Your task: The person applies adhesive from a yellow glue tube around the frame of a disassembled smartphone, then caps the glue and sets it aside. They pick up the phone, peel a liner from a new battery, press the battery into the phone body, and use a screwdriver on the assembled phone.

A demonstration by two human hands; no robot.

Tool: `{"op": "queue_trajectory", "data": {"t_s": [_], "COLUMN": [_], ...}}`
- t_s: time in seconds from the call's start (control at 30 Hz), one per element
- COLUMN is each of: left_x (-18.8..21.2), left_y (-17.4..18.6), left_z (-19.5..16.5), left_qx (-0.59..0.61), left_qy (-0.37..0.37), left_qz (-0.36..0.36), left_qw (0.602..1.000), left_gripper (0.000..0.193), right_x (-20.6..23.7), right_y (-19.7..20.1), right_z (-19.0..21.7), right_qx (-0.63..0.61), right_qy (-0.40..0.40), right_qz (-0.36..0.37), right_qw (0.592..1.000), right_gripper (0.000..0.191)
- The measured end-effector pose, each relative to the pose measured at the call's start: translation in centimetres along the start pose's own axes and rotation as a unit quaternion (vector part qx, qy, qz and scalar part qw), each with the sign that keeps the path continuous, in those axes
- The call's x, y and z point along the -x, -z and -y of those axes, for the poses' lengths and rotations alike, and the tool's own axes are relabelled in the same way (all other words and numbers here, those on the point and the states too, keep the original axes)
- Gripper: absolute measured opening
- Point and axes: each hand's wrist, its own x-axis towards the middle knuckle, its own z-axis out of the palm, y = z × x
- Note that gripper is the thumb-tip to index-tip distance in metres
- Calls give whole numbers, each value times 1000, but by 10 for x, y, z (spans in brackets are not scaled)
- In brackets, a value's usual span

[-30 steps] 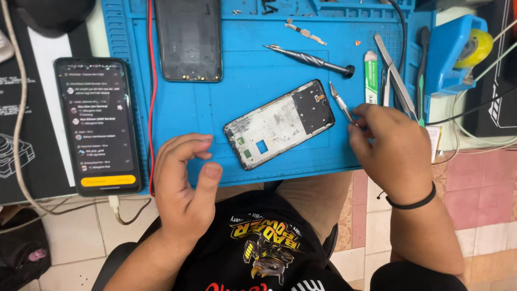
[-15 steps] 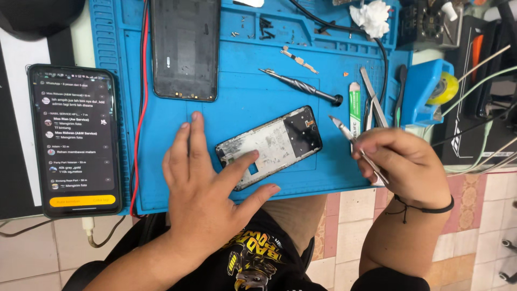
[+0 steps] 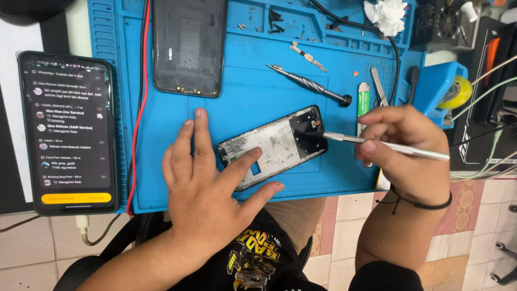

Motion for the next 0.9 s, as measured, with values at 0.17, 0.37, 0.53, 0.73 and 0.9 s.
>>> {"op": "queue_trajectory", "data": {"t_s": [0.17, 0.37, 0.53, 0.73, 0.9], "left_x": [0, -1, -1, 0, 0], "left_y": [1, 1, 1, 0, 0], "left_z": [-1, -1, -1, -1, -1], "left_qx": [-7, -1, -3, -7, -6], "left_qy": [4, 6, 4, 3, 1], "left_qz": [-3, 0, -4, -6, -10], "left_qw": [1000, 1000, 1000, 1000, 1000], "left_gripper": [50, 50, 50, 50, 50], "right_x": [-29, -44, -49, -55, -61], "right_y": [2, 5, 2, -5, -9], "right_z": [-1, -5, -6, -6, -1], "right_qx": [-5, 8, -15, -35, -41], "right_qy": [-56, -108, -126, -126, -137], "right_qz": [17, 21, 22, 44, 62], "right_qw": [998, 994, 992, 990, 988], "right_gripper": [20, 18, 15, 14, 13]}}
